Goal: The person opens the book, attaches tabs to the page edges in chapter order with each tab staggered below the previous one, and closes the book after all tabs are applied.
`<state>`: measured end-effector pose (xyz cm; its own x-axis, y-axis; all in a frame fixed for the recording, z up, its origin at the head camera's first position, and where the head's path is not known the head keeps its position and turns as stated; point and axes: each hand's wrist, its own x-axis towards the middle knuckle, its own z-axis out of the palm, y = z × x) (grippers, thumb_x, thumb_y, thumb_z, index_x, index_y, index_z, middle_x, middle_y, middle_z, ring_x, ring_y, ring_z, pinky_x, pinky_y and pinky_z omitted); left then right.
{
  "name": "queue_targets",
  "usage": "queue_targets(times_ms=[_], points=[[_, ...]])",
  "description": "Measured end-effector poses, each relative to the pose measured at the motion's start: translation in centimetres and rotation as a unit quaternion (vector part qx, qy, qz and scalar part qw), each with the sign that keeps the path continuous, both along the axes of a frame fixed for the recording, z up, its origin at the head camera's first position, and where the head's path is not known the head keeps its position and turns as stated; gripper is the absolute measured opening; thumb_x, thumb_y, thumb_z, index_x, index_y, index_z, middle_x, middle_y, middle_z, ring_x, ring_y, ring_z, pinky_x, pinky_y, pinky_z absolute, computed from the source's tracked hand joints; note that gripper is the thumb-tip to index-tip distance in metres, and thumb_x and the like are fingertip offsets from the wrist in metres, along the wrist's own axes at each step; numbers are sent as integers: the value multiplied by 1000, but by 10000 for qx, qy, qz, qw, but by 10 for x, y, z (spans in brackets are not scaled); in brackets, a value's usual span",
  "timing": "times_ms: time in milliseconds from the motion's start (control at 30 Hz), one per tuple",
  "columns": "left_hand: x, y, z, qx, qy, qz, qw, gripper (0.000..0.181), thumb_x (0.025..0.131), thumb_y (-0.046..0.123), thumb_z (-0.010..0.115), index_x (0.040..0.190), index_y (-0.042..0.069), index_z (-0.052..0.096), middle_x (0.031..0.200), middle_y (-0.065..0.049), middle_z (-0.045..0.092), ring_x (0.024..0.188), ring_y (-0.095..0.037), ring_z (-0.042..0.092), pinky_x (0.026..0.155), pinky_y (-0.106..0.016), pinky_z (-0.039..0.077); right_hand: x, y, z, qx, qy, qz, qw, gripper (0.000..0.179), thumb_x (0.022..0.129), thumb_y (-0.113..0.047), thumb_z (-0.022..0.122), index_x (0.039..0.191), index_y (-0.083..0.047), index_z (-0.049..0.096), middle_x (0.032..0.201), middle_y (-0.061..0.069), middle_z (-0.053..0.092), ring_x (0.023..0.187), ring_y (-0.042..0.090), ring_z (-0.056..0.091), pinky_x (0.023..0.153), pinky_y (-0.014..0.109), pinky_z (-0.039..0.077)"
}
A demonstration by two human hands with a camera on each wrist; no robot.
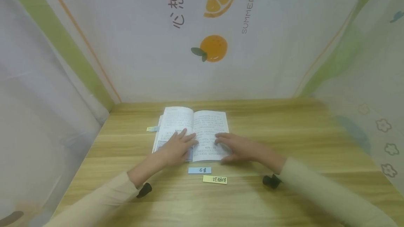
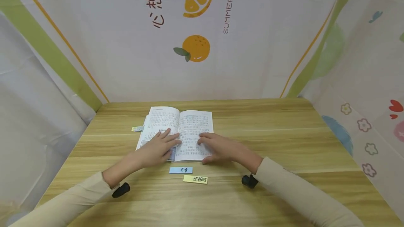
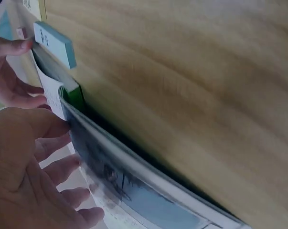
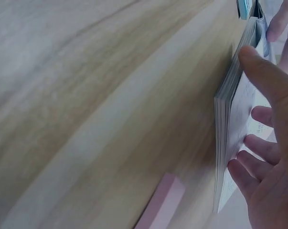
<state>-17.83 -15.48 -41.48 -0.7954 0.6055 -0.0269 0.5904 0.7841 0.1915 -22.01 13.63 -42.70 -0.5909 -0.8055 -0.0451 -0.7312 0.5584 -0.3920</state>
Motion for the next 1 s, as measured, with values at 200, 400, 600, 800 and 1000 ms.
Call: queue_targets(times_ms=[200, 400, 600, 800, 1000], points=[[3, 5, -4, 20, -309, 66, 9995, 45, 105, 17, 51, 150, 8, 50, 159, -13, 37, 147, -44, 24, 117, -57, 22, -1, -1, 0, 212, 14, 18, 9998, 64, 87, -44, 80, 138, -12, 58, 154, 13, 45, 142, 32, 40, 115, 45, 33], [4, -6, -5, 202, -714, 68, 9972, 52, 108, 26, 49, 156, 7, 41, 164, -11, 26, 147, -46, 19, 119, -55, 19, -6, 2, -1, 107, -91, 169, 9998, 57, 87, -37, 82, 133, -14, 59, 135, 1, 61, 118, 15, 58, 104, 34, 46], [0, -14, -7, 187, -976, 111, 9950, 57, 109, 32, 47, 160, 10, 33, 167, -7, 17, 147, -48, 15, 117, -59, 19, -6, 7, -2, 44, 36, 325, 9995, 42, 90, -26, 80, 127, -13, 63, 122, 1, 66, 89, 12, 61, 80, 28, 54], [-5, -6, -6, 26, -984, 214, 9949, 61, 108, 35, 47, 160, 7, 30, 167, -11, 15, 147, -51, 11, 115, -64, 19, 0, 10, 2, 96, 264, 305, 9991, 39, 88, -12, 76, 125, -11, 65, 143, 14, 56, 122, 30, 60, 102, 40, 50], [-8, 17, -6, -171, -920, 319, 9951, 69, 104, 43, 54, 159, 7, 32, 166, -15, 16, 149, -47, 7, 118, -60, 13, 6, 9, 2, 111, 388, 136, 9991, 39, 87, -7, 74, 125, -9, 66, 145, 14, 55, 129, 34, 55, 106, 46, 46]])
